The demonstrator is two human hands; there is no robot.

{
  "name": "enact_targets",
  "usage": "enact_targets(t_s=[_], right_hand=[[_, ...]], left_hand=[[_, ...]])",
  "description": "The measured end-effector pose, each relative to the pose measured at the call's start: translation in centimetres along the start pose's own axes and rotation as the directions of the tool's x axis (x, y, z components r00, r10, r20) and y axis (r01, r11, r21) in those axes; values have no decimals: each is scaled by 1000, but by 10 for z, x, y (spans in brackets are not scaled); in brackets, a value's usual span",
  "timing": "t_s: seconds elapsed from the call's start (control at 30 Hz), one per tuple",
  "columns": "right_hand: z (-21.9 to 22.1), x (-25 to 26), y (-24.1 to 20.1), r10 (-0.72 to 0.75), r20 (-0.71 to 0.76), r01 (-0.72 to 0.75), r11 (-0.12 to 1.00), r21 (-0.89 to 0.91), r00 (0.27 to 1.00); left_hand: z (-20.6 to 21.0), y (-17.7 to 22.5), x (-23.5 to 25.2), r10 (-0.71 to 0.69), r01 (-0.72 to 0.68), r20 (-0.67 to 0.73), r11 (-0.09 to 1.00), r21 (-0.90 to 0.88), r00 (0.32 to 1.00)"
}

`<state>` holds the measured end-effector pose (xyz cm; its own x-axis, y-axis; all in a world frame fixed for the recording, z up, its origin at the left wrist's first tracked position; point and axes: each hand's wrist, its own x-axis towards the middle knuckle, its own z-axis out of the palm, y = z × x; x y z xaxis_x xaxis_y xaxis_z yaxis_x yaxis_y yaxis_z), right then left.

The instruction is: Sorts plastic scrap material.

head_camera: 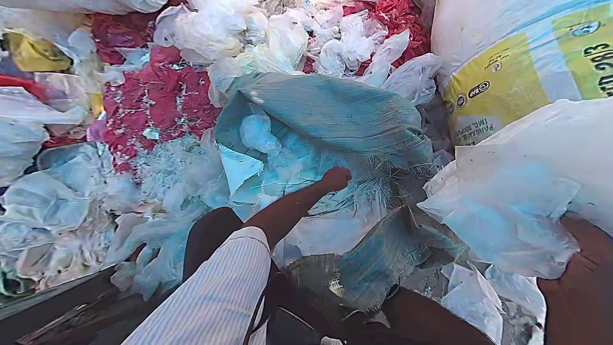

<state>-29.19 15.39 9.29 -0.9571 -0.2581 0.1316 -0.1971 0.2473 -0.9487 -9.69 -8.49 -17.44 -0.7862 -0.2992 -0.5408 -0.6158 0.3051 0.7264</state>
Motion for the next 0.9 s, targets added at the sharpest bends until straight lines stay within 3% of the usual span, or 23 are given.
enact_targets(t_s=[0.03, 0.1, 0.2, 0.3, 0.4, 0.5, 0.6, 0.73, 0.83, 0.9], right_hand=[[-2, -5, -3, -9, -11, 9, 1000, -14, 1000], [-6, -12, -4, -8, -31, 8, 1000, -15, 999], [-19, -17, -5, -4, -60, 2, 999, -33, 998], [-33, -17, 6, 5, -68, -7, 1000, -26, 998], [-39, -11, 12, 22, -76, -23, 1000, -5, 997], [-41, -6, 14, 34, -87, -33, 999, 9, 996], [-44, -2, 19, 18, -87, -17, 1000, 15, 996], [-41, -5, 16, 49, -120, -56, 997, -56, 992], [-39, -10, 14, 69, -165, -86, 992, -96, 984], [-37, -14, 11, 83, -205, -111, 985, -130, 975]], left_hand=[[3, -12, 20, 7, -26, 104, 984, 179, 995], [-3, -22, 59, 19, -67, 140, 935, 348, 990], [-44, 8, 111, 119, -73, -96, 919, 387, 988], [-134, 78, 115, 282, -124, -347, 902, 414, 894], [-210, 130, 101, 365, -106, -442, 854, 509, 820], [-230, 132, 96, 384, -43, -431, 785, 618, 816], [-201, 94, 106, 398, -52, -348, 717, 695, 849], [-111, 13, 121, 414, -200, -167, 706, 679, 895], [-35, -50, 124, 171, -68, -91, 744, 664, 981], [-4, -88, 122, 8, 92, -149, 751, 654, 989]])
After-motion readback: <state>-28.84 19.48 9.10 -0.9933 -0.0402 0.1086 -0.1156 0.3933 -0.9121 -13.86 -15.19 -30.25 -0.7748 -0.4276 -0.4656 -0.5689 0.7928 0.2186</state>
